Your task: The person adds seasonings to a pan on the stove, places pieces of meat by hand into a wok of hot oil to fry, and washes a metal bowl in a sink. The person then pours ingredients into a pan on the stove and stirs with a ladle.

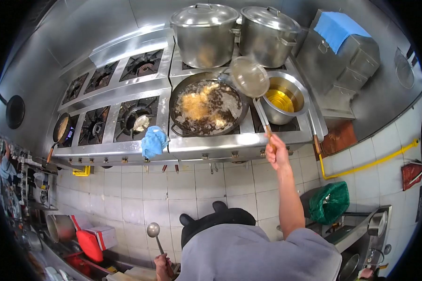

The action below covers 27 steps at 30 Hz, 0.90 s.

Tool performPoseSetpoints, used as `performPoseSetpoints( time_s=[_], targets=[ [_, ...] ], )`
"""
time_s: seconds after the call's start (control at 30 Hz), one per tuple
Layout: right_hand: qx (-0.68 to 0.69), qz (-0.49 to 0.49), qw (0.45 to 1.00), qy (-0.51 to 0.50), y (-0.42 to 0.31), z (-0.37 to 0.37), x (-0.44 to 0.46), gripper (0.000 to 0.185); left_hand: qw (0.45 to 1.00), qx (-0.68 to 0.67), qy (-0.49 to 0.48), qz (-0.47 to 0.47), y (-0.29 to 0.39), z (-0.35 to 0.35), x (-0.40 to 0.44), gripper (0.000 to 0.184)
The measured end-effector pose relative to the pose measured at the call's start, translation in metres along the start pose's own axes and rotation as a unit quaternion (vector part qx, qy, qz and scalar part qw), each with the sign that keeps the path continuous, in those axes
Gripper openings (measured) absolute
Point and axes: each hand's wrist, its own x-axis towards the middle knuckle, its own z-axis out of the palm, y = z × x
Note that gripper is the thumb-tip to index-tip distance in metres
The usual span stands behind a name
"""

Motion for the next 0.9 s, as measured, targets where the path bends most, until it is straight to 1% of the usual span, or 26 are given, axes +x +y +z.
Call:
performPoseSetpoints(
  time_s=[0.03,0.07,0.1,0.13,0.2,0.33,0.4,0.43,0.47,0.53,0.6,0.67,0.73,0.77,0.8,0.83,0.87,0.9],
  targets=[
    [0.002,-0.023,0.999,0.024,-0.006,-0.008,0.002,0.028,1.000,0.004,0.006,-0.004,-0.003,0.002,-0.009,0.029],
    [0.001,-0.047,0.998,0.047,-0.013,-0.013,0.005,0.027,1.000,0.012,0.014,0.018,-0.002,0.009,-0.021,0.021],
    [-0.010,-0.074,0.996,0.055,-0.020,-0.016,0.007,0.027,0.999,0.017,0.021,0.040,-0.002,0.014,-0.031,0.018],
    [-0.006,-0.081,0.994,0.074,-0.025,-0.023,0.012,0.025,0.999,0.015,0.024,0.038,-0.004,0.014,-0.034,0.018],
    [-0.009,-0.088,0.991,0.101,-0.033,-0.033,0.024,0.025,0.998,0.022,0.019,0.048,-0.007,0.015,-0.036,0.018],
    [0.007,-0.078,0.989,0.126,-0.029,-0.059,0.049,0.024,0.998,0.020,0.040,0.048,-0.006,0.013,-0.038,0.018],
    [0.006,-0.076,0.987,0.144,-0.024,-0.063,0.054,0.026,0.996,0.036,0.057,0.052,-0.009,0.011,-0.038,0.019],
    [0.032,-0.071,0.987,0.142,-0.021,-0.069,0.055,0.029,0.998,0.027,0.046,0.040,-0.013,0.007,-0.031,0.021],
    [0.055,-0.063,0.987,0.134,-0.017,-0.076,0.058,0.032,0.998,0.004,0.055,0.037,-0.015,0.005,-0.031,0.021],
    [0.083,-0.087,0.985,0.126,-0.002,-0.104,0.071,0.043,0.999,-0.010,0.020,0.034,-0.020,-0.001,-0.034,0.021],
    [0.243,-0.077,0.964,0.074,0.011,-0.121,0.071,0.055,0.996,-0.062,0.048,0.033,-0.032,-0.008,-0.020,0.021],
    [0.253,-0.081,0.955,0.131,0.035,-0.130,0.063,0.060,0.995,-0.089,0.018,0.032,-0.042,-0.019,-0.005,0.043],
    [0.196,-0.020,0.946,0.258,0.077,-0.155,0.068,0.059,0.993,-0.115,0.019,0.020,-0.041,-0.024,-0.004,0.041],
    [0.170,0.011,0.956,0.237,0.112,-0.181,0.076,0.050,0.993,-0.113,0.027,0.015,-0.039,-0.027,-0.007,0.041],
    [0.070,0.054,0.986,0.138,0.144,-0.175,0.060,0.041,0.993,-0.110,0.035,0.010,-0.038,-0.031,-0.008,0.041],
    [0.076,0.044,0.985,0.149,0.195,-0.168,0.056,0.037,0.992,-0.124,0.035,0.009,-0.037,-0.037,-0.004,0.041],
    [-0.106,0.127,0.983,0.076,0.214,-0.127,0.027,0.033,0.992,-0.128,0.011,0.006,-0.037,-0.043,0.003,0.040],
    [-0.239,0.222,0.943,-0.073,0.231,-0.087,0.004,0.033,0.991,-0.130,-0.014,0.004,-0.038,-0.050,0.010,0.040]
  ],
)
